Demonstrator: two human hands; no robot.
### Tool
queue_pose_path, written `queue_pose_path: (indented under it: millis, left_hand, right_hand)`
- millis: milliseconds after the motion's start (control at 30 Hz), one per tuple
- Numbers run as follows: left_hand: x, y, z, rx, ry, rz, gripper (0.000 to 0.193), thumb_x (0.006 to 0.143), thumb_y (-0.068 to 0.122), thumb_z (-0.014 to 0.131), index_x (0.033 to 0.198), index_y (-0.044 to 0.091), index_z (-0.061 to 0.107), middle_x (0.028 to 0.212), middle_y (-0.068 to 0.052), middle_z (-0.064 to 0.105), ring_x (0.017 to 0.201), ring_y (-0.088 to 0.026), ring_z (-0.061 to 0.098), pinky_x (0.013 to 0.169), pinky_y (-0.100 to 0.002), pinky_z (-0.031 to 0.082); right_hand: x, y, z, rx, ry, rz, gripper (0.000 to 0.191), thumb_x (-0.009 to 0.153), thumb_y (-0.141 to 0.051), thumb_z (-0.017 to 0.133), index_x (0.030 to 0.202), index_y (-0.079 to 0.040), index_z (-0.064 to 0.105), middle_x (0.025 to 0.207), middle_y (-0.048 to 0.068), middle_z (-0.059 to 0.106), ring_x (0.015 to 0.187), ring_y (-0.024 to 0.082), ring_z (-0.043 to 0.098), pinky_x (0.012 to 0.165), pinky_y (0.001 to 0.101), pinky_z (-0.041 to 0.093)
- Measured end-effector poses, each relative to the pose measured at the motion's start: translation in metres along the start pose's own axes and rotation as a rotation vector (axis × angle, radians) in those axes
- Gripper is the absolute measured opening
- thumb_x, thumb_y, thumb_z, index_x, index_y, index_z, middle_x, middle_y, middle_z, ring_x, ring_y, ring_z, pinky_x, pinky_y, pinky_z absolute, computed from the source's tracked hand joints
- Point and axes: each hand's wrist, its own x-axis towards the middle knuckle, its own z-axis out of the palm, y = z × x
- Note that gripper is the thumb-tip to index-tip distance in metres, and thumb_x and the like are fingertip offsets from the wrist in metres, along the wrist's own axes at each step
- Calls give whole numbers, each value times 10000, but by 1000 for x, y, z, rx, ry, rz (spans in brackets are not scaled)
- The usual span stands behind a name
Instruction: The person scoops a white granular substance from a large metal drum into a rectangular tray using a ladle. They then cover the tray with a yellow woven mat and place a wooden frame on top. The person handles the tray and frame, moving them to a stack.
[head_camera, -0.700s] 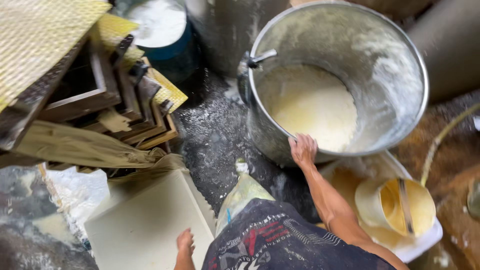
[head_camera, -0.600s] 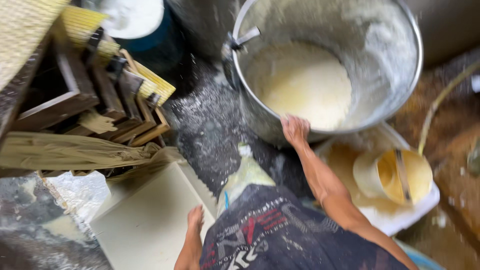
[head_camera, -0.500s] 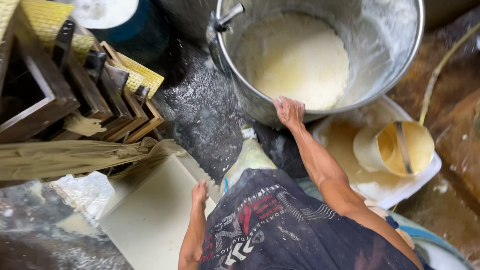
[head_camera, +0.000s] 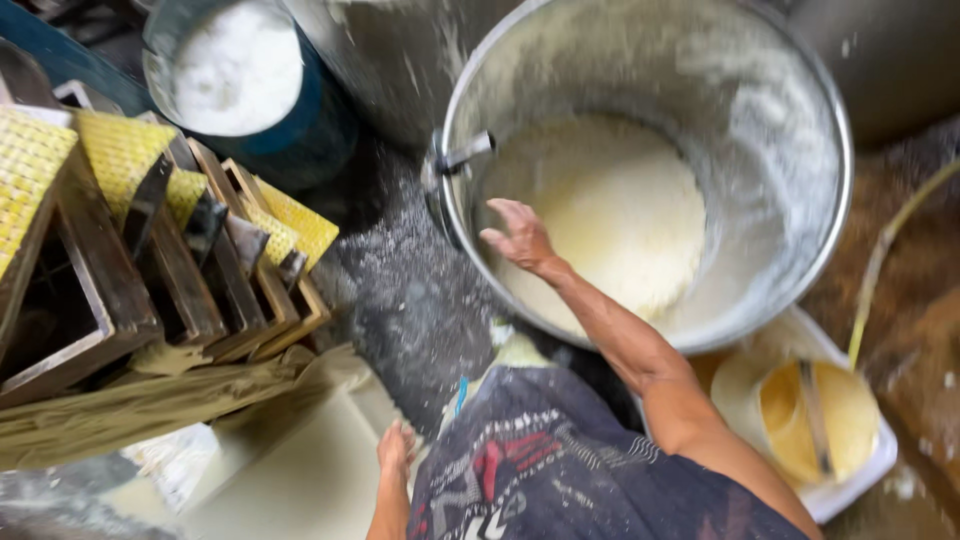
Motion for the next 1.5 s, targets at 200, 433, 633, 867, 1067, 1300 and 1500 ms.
queue_pose_path:
  millis: [200,433,633,867,1067,1300,1500]
  left_hand:
    - [-16,5,12,-276,75,-15,490,1025,424,533,1420,136,570,1230,-53,720,1078,-216,650,827,-392,501]
    - [-49,-50,26,-462,204,-141,508,1033,423,469,1461,160,539,1295,-84,721,1111,-256,660,886,-466,519]
    - [-49,-88,27,-504,269,-318,486,994,452,580,1381,158,566,1127,-49,702,949,-237,637,790,-480,504]
    - [-7,-39,-21,-396,209,-122,309,948,434,633,1163,213,631,794,10,621,618,-129,485,505,-324,367]
    - [41,48,-59,109,23,209,349,950,335,668,1086,24,749,852,-75,703,738,-204,616,647,-373,489]
    - [60,152,-5,363,-479,612,636,954,353,721,1481,26,579,1096,-214,718,869,-200,572,771,-373,466]
    - [-6,142,97,209,-1221,651,712,949,258,724,1543,8,421,1411,-160,642,1313,-221,581,1094,-348,451]
  right_hand:
    - [142,-20,25,-392,-77,-483,773,726,-325,772,1403,-24,550,1501,272,461,1390,515,319,1104,620,285]
    - [205,4,53,-728,-749,-183,174,799,-115,669,924,-18,740,924,208,760,856,385,753,735,504,596]
    - [205,15,47,-651,-653,-191,295,817,-223,692,1070,-72,701,972,217,750,910,408,730,797,523,582]
    - [116,2,-5,337,-396,310,303,845,-139,699,1126,-24,706,963,178,722,775,272,672,703,418,570]
    - [-3,-58,0,613,-52,522,307,908,-25,675,1173,-48,522,856,118,608,581,198,616,474,356,527]
    - [-142,-131,2,1035,54,882,176,901,-81,702,984,-44,552,737,86,616,515,150,614,427,337,550]
    - [-230,-157,-23,1122,300,891,160,919,-87,699,962,-36,554,739,76,615,535,137,615,443,320,537]
